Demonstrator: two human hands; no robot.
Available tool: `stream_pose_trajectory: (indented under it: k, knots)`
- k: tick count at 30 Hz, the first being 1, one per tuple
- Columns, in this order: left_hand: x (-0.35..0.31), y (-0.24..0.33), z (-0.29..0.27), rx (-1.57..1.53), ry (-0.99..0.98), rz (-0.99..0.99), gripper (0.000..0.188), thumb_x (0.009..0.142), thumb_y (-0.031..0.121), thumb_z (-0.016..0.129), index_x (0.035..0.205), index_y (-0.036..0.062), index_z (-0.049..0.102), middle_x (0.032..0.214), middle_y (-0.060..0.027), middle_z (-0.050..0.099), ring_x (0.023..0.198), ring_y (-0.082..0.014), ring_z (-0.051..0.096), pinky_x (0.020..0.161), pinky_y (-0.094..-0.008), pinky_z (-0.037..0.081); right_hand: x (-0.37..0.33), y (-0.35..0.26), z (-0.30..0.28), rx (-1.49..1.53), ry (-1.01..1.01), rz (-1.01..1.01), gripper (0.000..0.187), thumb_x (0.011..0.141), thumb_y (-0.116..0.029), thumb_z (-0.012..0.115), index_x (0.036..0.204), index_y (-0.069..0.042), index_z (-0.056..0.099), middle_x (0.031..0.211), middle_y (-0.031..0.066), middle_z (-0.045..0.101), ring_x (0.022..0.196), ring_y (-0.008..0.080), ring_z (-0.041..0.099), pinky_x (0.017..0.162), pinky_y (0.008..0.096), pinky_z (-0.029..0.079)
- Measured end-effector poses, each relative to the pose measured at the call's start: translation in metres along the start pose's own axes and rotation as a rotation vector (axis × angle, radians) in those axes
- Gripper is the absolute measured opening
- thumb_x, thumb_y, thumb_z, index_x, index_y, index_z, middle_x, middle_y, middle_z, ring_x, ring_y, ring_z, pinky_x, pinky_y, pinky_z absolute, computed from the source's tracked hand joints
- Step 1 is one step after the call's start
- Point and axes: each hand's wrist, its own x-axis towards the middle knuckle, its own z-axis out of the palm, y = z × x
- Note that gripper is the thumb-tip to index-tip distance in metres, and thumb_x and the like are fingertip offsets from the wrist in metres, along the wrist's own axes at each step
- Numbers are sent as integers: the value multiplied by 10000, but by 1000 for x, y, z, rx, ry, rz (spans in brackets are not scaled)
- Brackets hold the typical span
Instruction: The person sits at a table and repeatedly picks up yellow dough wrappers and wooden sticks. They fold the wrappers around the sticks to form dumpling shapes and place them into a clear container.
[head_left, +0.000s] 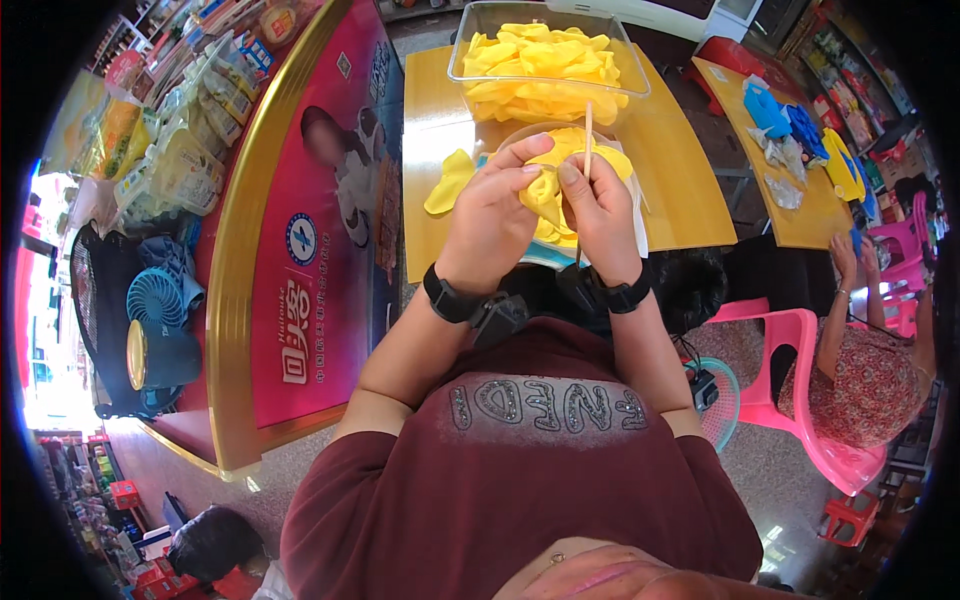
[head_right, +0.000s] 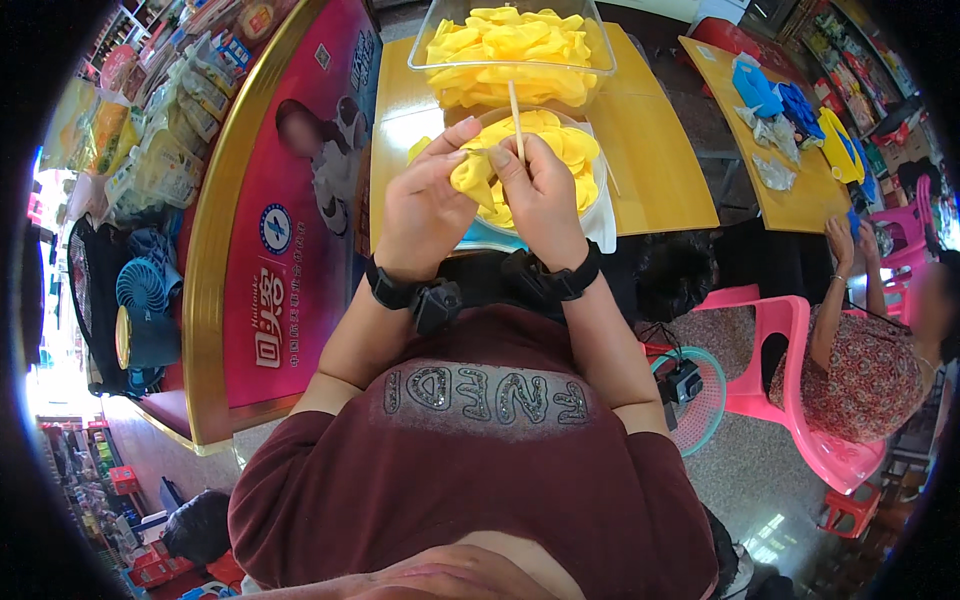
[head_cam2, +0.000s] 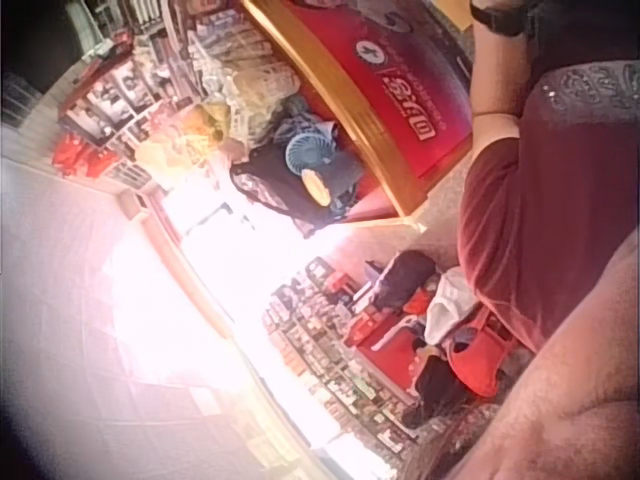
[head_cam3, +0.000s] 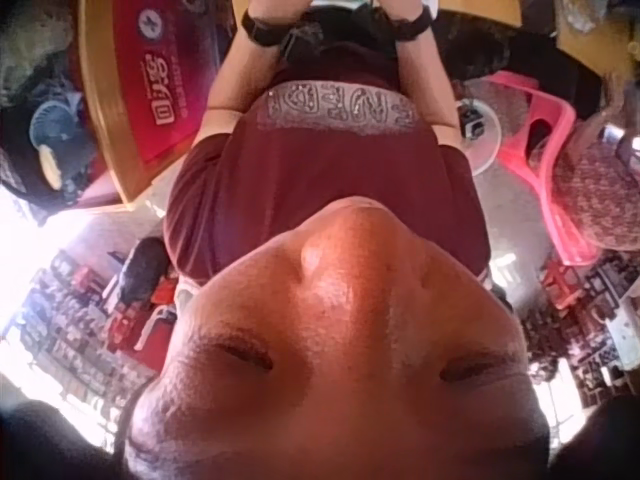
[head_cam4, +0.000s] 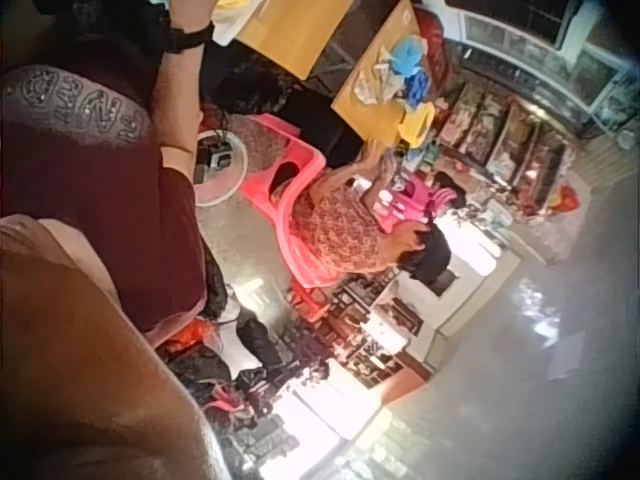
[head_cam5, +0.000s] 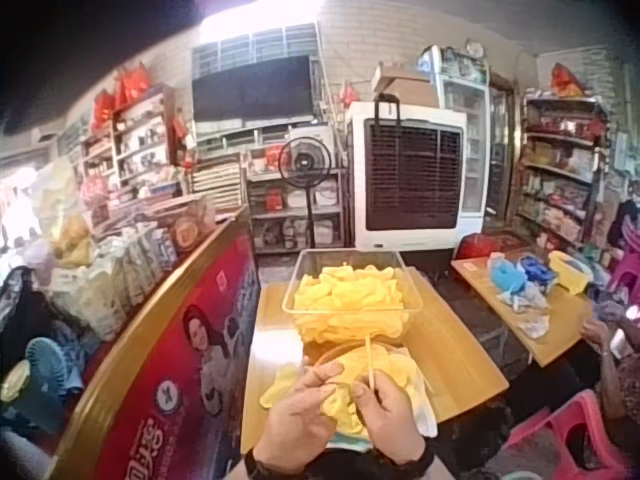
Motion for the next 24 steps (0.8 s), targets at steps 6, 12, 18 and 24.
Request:
stream_pose_trajectory:
  k: [6,12,18,24]
  knots:
    - [6,-3,-4,285,122,96,283,964,105,509,1229,8,529,1173,-95,595,1095,-184,576,986,-320,437,3,0,-5,-74,12,-99,166,905,-130,652,1027,-22,617,780,-34,573,632,8,416,546,176,330]
    - [2,3,4,435,59,63,277,959,119,555,1216,16,544,1124,-73,613,1070,-147,574,966,-287,439,2,-4,-15,-174,-127,-113,229,865,-81,684,1086,-27,660,813,-36,598,657,22,459,573,172,363]
    - [4,1,-6,592,75,88,278,852,34,695,1113,18,600,1050,-63,636,994,-129,604,917,-265,470,4,12,-11,-157,41,-148,159,873,-98,692,998,-1,686,763,-14,617,646,40,498,584,187,405]
    - [8,-4,-14,891,147,399,215,841,-73,620,1045,-3,611,1020,-61,636,949,-125,618,875,-258,494,-1,9,-2,-54,90,-102,151,896,-122,679,965,13,681,744,-4,616,655,39,516,594,193,423]
